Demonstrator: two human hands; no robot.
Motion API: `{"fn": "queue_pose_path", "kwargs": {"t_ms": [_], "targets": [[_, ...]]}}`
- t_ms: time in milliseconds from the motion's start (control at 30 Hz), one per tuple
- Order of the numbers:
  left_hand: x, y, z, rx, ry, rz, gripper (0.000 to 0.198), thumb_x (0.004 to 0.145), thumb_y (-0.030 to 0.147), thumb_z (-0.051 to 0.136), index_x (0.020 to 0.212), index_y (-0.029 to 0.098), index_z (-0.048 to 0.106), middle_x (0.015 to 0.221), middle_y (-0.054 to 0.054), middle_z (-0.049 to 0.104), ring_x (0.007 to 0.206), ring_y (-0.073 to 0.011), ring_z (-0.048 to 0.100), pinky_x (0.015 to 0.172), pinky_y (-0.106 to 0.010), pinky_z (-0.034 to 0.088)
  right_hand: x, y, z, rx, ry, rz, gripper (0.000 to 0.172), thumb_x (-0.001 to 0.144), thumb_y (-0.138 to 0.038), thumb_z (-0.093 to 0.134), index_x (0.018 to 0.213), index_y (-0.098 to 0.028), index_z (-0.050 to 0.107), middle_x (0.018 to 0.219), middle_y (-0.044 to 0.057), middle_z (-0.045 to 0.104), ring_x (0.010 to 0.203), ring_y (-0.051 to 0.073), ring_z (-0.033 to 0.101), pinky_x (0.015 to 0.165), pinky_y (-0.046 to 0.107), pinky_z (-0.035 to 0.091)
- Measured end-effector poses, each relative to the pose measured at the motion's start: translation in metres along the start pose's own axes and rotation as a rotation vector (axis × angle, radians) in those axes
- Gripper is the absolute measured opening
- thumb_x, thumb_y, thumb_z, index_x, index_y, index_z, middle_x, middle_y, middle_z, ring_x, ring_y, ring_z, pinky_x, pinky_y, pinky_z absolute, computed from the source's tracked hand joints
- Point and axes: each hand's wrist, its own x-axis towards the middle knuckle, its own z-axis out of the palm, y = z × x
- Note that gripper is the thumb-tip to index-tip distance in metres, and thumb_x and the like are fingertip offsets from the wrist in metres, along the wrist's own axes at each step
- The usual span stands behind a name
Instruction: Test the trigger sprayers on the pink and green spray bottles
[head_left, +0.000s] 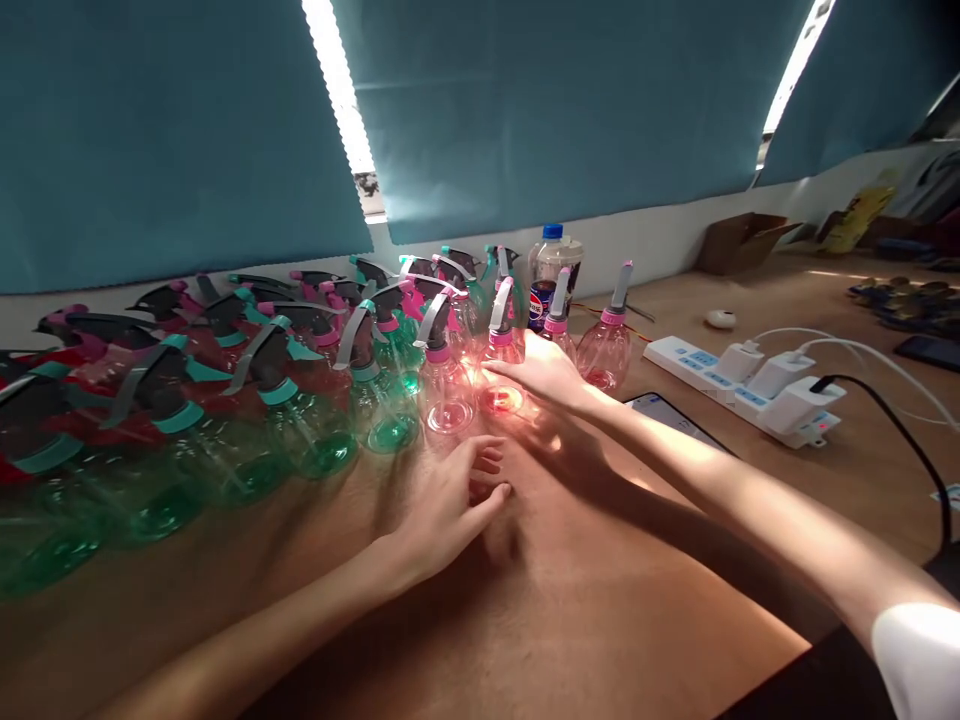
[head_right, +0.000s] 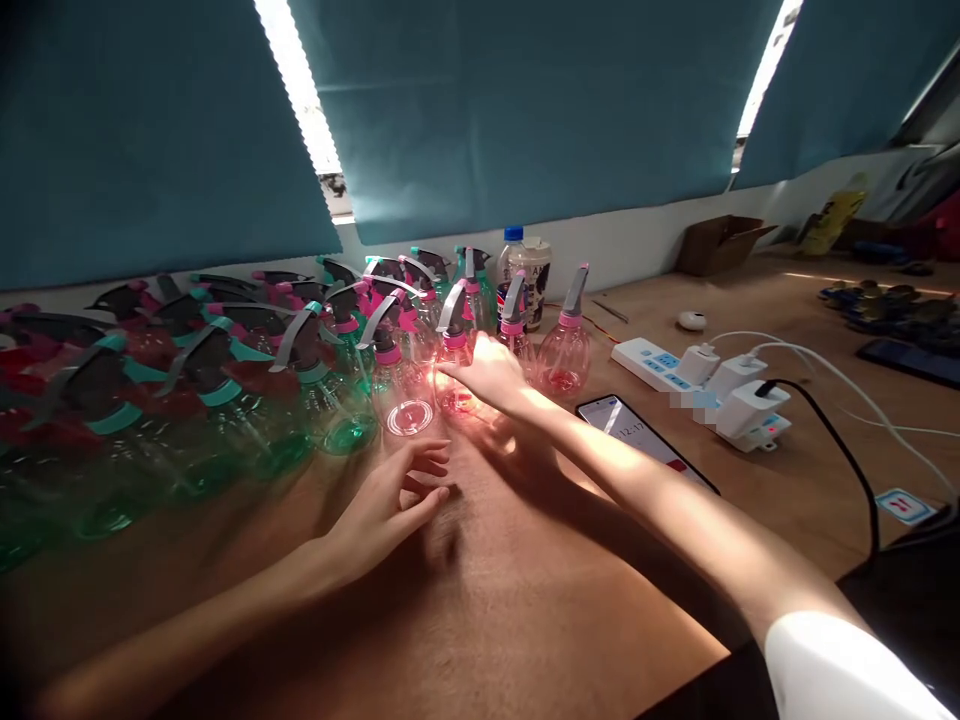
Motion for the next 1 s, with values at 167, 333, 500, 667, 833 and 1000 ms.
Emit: {"fn": "queue_pose_path", "kwargs": {"t_ms": [167, 333, 500, 667, 833, 1000], "targets": [[-0.002, -0.002, 0.006, -0.004, -0.02, 0.025, 0.031, 0.09, 0.026, 0.055, 0.12, 0.018, 0.05, 0.115, -0.011, 0.063, 0.098, -0.0219, 0.068, 0.083, -0.038, 0.059, 0.0, 0.001, 0.007, 0.008, -0.004, -0.032, 0.031, 0.088, -0.039, 0.065, 0.112, -0.019, 0.064, 0.114, 0.01, 0.07, 0.109, 0.027, 0.064, 0.093, 0.037, 0.047], [-0.003, 0.003, 0.004, -0.011, 0.005, 0.011, 0.026, 0.092, 0.03, 0.056, 0.115, 0.019, 0.054, 0.111, -0.011, 0.066, 0.094, -0.0214, 0.069, 0.073, -0.033, 0.059, -0.01, 0.001, 0.003, -0.006, -0.006, -0.042, 0.033, 0.089, -0.045, 0.064, 0.109, -0.02, 0.065, 0.106, 0.011, 0.071, 0.103, 0.03, 0.065, 0.088, 0.04, 0.049], [-0.003, 0.011, -0.003, -0.02, 0.126, 0.009, 0.015, 0.093, 0.032, 0.055, 0.1, 0.02, 0.059, 0.094, -0.005, 0.068, 0.077, -0.0164, 0.065, 0.06, -0.026, 0.052, -0.042, 0.001, -0.012, -0.076, -0.029, -0.055, 0.044, 0.088, -0.059, 0.06, 0.11, -0.021, 0.062, 0.1, 0.011, 0.072, 0.096, 0.032, 0.068, 0.08, 0.042, 0.052], [-0.001, 0.02, -0.013, 0.013, 0.346, 0.085, 0.014, 0.091, 0.033, 0.059, 0.093, 0.02, 0.057, 0.086, 0.0, 0.061, 0.068, -0.0121, 0.056, 0.062, -0.026, 0.047, -0.081, -0.003, -0.03, -0.119, -0.058, -0.072, 0.051, 0.087, -0.064, 0.058, 0.113, -0.02, 0.057, 0.104, 0.012, 0.072, 0.095, 0.035, 0.069, 0.075, 0.043, 0.051], [0.009, 0.04, -0.02, 0.037, 0.311, 0.131, 0.047, 0.083, 0.038, 0.069, 0.123, 0.021, 0.05, 0.129, -0.01, 0.055, 0.112, -0.025, 0.059, 0.095, -0.042, 0.051, -0.107, -0.014, -0.036, -0.108, -0.106, -0.117, 0.051, 0.087, -0.064, 0.058, 0.112, -0.019, 0.055, 0.103, 0.011, 0.071, 0.083, 0.032, 0.07, 0.063, 0.038, 0.048], [0.013, 0.059, -0.015, -0.008, 0.206, 0.185, 0.063, 0.081, 0.037, 0.072, 0.135, 0.023, 0.045, 0.133, -0.011, 0.055, 0.119, -0.0286, 0.057, 0.102, -0.045, 0.047, -0.122, -0.028, -0.032, -0.057, -0.137, -0.23, 0.04, 0.085, -0.051, 0.067, 0.11, -0.021, 0.056, 0.107, 0.01, 0.068, 0.08, 0.027, 0.069, 0.06, 0.035, 0.047]]}}
